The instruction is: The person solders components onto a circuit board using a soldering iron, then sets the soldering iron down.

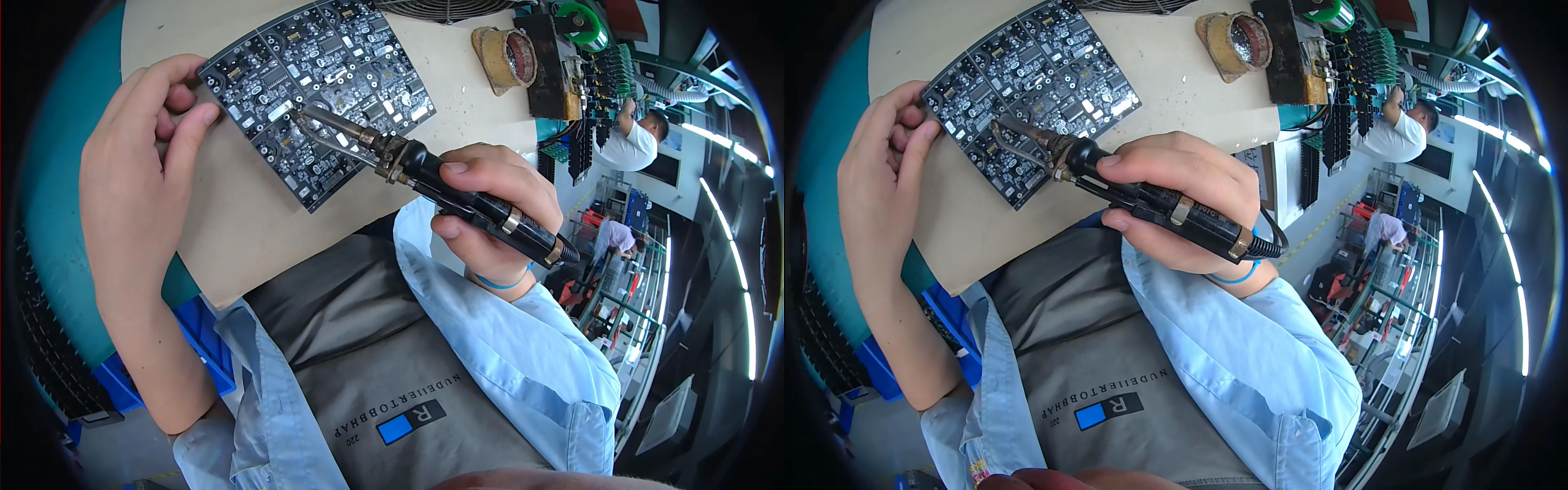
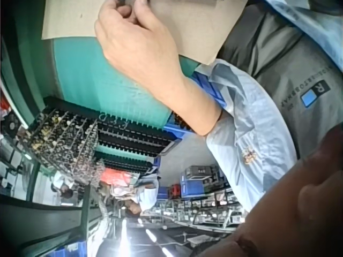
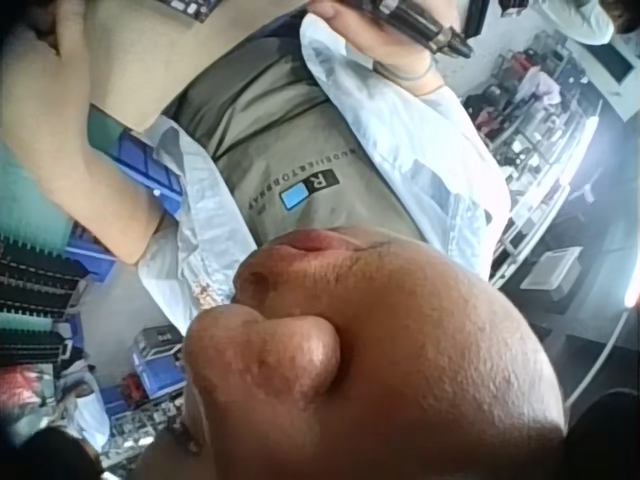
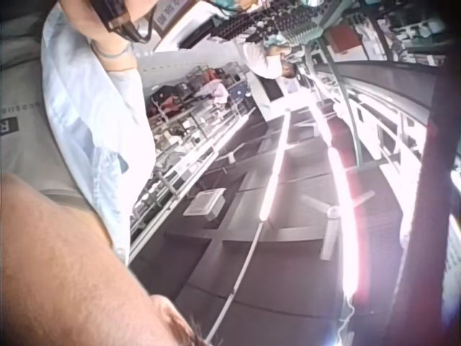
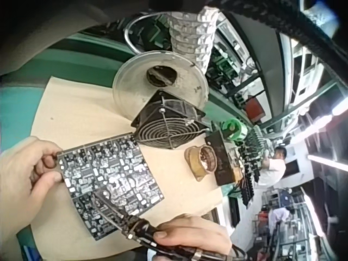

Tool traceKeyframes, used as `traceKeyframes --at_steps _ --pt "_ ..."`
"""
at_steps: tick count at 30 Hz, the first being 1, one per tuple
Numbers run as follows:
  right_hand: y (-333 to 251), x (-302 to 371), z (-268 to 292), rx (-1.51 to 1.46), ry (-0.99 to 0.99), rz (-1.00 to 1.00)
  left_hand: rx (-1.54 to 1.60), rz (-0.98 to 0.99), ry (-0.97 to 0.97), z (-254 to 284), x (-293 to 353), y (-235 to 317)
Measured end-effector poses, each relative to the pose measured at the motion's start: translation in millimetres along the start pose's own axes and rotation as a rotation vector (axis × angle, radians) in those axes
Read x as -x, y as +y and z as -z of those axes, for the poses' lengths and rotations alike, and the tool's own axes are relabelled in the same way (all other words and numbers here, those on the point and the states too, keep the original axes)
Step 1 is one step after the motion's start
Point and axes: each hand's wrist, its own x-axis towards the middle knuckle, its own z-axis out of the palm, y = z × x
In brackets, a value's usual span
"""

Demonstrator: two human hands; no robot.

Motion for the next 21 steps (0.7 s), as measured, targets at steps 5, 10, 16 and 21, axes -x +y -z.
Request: traceKeyframes --at_steps 5,10,16,21 --pt "-4 -2 -1 0.016 -0.082 0.029 -0.028 -0.023 -0.004 1 0 -2" --pt "-11 -7 -3 -0.032 -0.139 0.033 0.004 -0.039 0.046 1 1 -2" --pt "-10 -7 -5 0.035 -0.096 0.058 -0.026 -0.064 0.050 1 1 -2" --pt "-8 -5 -6 0.044 -0.086 0.069 -0.008 -0.061 0.032 2 2 -4"
